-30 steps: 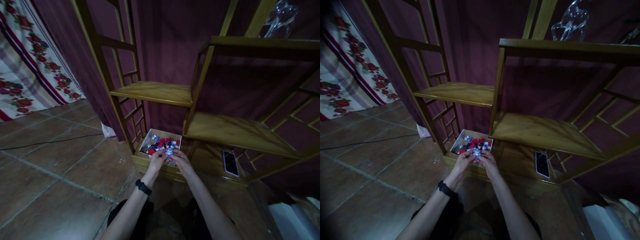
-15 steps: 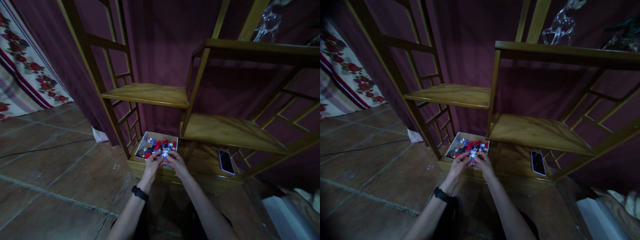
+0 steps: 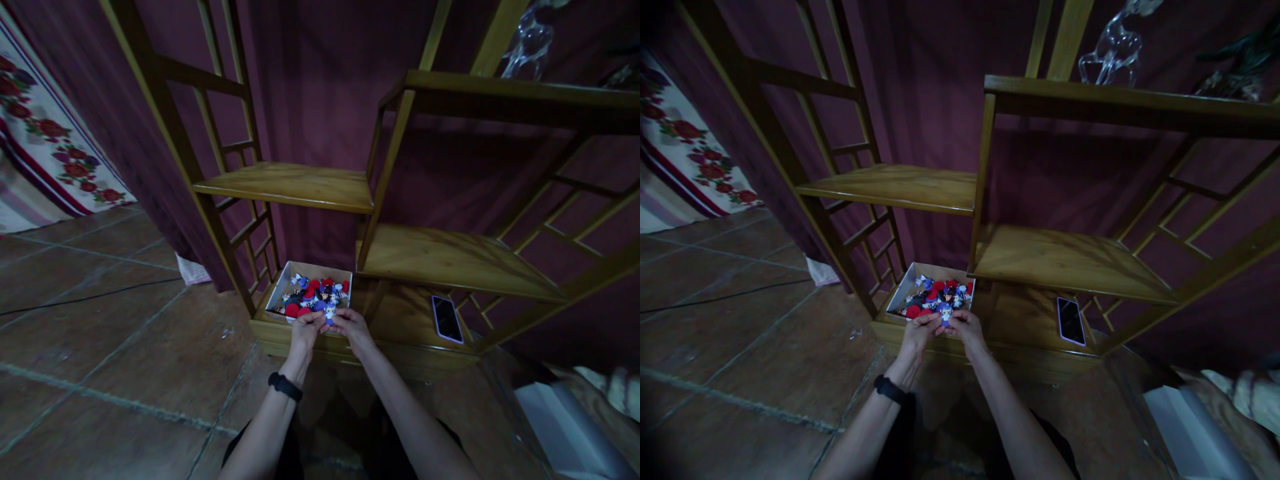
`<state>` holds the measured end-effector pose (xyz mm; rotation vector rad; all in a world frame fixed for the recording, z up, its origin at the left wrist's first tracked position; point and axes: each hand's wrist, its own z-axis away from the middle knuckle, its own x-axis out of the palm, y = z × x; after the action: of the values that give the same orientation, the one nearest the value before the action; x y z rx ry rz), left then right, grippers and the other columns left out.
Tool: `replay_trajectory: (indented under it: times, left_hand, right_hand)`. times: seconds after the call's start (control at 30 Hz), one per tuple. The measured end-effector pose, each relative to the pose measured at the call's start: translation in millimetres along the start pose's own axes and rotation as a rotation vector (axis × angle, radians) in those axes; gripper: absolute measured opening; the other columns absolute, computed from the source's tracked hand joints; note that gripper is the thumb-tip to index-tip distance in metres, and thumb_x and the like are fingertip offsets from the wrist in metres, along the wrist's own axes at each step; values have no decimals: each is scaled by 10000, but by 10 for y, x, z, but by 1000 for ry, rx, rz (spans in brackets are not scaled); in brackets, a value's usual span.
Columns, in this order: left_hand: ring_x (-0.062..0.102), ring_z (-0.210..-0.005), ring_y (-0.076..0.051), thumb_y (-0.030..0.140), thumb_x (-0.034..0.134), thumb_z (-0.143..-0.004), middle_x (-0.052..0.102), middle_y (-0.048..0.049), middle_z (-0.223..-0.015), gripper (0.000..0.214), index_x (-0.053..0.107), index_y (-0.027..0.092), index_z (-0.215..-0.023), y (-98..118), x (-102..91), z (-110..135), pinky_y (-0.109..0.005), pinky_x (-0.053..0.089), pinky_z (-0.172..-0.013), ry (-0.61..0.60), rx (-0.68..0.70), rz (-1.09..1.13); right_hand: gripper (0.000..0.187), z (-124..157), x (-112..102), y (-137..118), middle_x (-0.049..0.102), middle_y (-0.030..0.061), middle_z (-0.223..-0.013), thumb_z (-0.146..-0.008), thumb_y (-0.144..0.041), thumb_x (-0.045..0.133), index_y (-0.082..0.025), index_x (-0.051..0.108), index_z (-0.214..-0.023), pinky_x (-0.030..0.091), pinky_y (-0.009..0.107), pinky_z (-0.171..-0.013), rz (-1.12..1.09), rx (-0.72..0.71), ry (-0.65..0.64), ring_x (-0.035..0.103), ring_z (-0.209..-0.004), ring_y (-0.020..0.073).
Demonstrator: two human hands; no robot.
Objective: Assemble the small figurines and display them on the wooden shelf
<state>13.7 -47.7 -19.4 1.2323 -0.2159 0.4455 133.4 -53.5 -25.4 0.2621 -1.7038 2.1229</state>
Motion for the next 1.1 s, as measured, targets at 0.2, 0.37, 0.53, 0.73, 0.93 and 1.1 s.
replay_trajectory:
  times: [0.2,0.37,0.53,0.73,0.93,1.1]
  left_hand:
    - [610,-573,-103,161,776,-569,607,10,-611,266,622,120,-782,2,13,117,-257,532,-613,-81,-10,23]
    - [595,-566,-105,249,809,-489,603,35,-608,462,611,127,-888,-13,-16,187,-266,515,-617,-147,95,-82]
    - [562,-538,-103,228,791,-487,596,40,-591,452,620,132,-895,-94,-79,206,-246,486,-567,-162,214,-235]
    - [561,-515,-96,206,777,-506,600,41,-572,435,610,135,-901,-254,-43,341,-233,480,-561,-287,201,-269]
    - [581,-511,-108,201,808,-442,613,32,-566,409,605,133,-790,-344,7,397,-255,502,-548,-347,35,-189]
    - [598,-521,-119,205,824,-409,620,17,-581,434,600,126,-772,-368,-14,406,-250,499,-548,-373,-15,-190]
  right_hand:
    - [333,115,-84,-51,644,5,-759,-529,-338,769,-175,629,-783,517,288,-673,-20,-25,-89,619,-649,125]
    - [386,221,-36,-129,667,14,-820,-538,-321,764,-188,639,-879,514,304,-700,-18,-41,-168,630,-686,139]
    - [419,355,-33,-173,687,36,-871,-555,-343,761,-190,644,-927,516,304,-691,71,-29,-268,643,-729,162]
    - [412,519,-248,-162,676,0,-716,-482,-374,802,-178,654,-812,504,290,-581,133,-15,-163,604,-564,136]
    - [382,540,-462,-48,669,-1,-698,-493,-390,794,-160,666,-769,486,260,-544,152,2,-135,600,-556,130]
    - [411,508,-573,9,681,17,-716,-491,-405,794,-145,667,-782,486,267,-564,177,28,-202,609,-581,138]
